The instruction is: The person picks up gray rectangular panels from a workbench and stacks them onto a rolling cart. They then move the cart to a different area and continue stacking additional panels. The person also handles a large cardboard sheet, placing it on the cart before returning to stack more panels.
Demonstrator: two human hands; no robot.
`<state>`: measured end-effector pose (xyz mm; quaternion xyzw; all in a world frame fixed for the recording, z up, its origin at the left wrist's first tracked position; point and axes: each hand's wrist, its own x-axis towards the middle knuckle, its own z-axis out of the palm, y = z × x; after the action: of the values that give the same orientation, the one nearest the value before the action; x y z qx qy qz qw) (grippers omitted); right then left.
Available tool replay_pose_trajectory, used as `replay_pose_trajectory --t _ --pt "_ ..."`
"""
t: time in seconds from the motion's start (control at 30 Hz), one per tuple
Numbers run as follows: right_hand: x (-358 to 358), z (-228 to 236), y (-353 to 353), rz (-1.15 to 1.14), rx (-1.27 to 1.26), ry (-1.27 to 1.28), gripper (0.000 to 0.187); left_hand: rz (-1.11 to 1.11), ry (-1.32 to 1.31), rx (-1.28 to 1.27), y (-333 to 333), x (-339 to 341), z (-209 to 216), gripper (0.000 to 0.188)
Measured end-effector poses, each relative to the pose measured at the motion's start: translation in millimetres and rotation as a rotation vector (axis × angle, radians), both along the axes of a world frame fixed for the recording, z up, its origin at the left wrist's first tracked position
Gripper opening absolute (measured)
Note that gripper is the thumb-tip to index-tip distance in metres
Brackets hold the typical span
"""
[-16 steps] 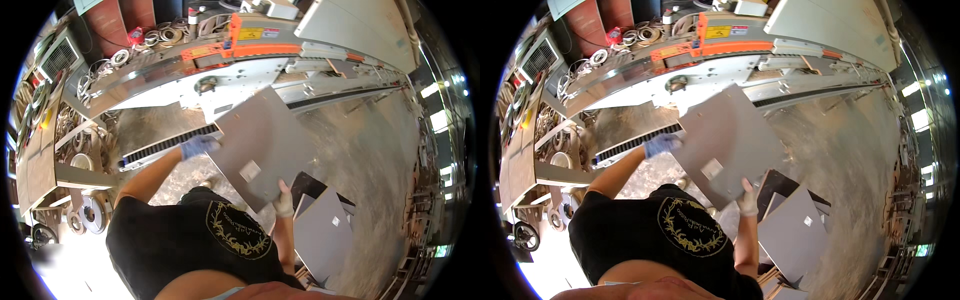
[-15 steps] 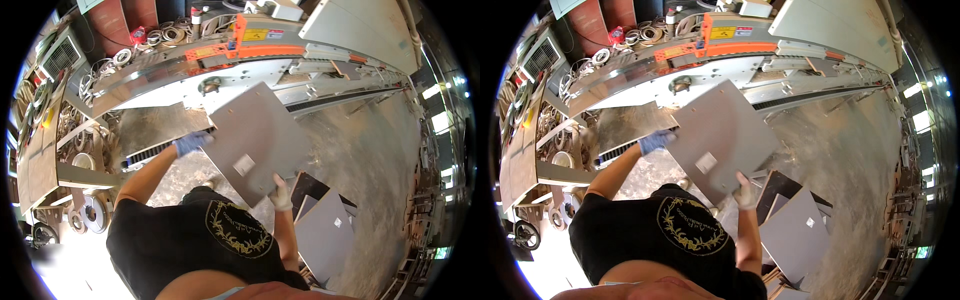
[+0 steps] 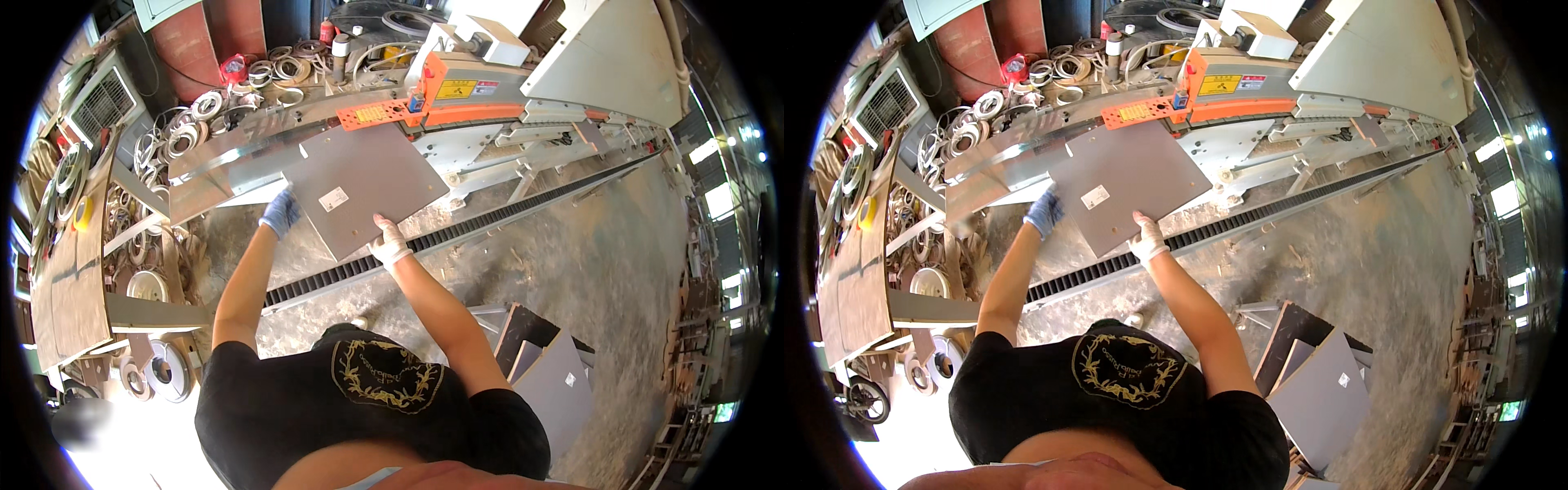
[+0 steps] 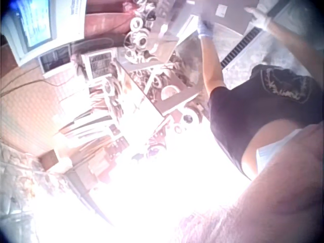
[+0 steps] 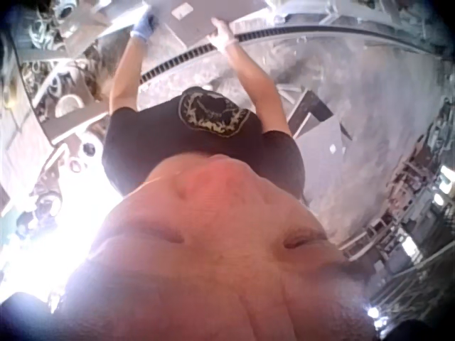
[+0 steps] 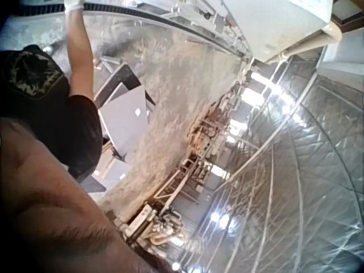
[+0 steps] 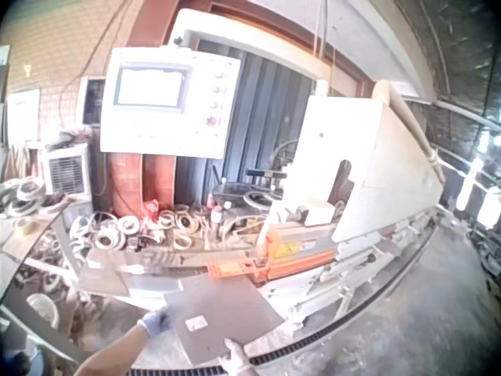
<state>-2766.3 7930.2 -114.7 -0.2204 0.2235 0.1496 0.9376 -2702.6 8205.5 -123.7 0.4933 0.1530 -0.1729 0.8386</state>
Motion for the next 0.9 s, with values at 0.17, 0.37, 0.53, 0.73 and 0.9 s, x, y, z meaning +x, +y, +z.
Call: replay_pose_trajectory --t 0.17,0.37,0.53,0.73,0.9 --pt "40.4 -8.3 34.7 -0.139 -0.030 0.201 0.027 -0.062 0.003 -0.090 -54.8 -22.5 -6.4 0.044" --pt "52.9 14.2 35.5 -0.022 -0.010 0.187 0.031 0.075 0.195 -0.220 -73.7 -2.1 -19.2 0.046" --pt "90.3 -9.8 -11.1 -0.058 0.017 0.160 0.036 0.089 0.298 -0.242 -126.6 21.3 17.4 0.039" --pt "90.6 25.2 -78.3 -0.095 -0.134 -0.001 0.039 -0.113 0.147 -0.208 -199.1 85.8 -19.7 0.048" --pt "0.7 57.6 -169.2 -0.422 -0.719 -0.218 0.061 -0.010 -0.154 0.301 -266.1 103.9 3.2 0.045"
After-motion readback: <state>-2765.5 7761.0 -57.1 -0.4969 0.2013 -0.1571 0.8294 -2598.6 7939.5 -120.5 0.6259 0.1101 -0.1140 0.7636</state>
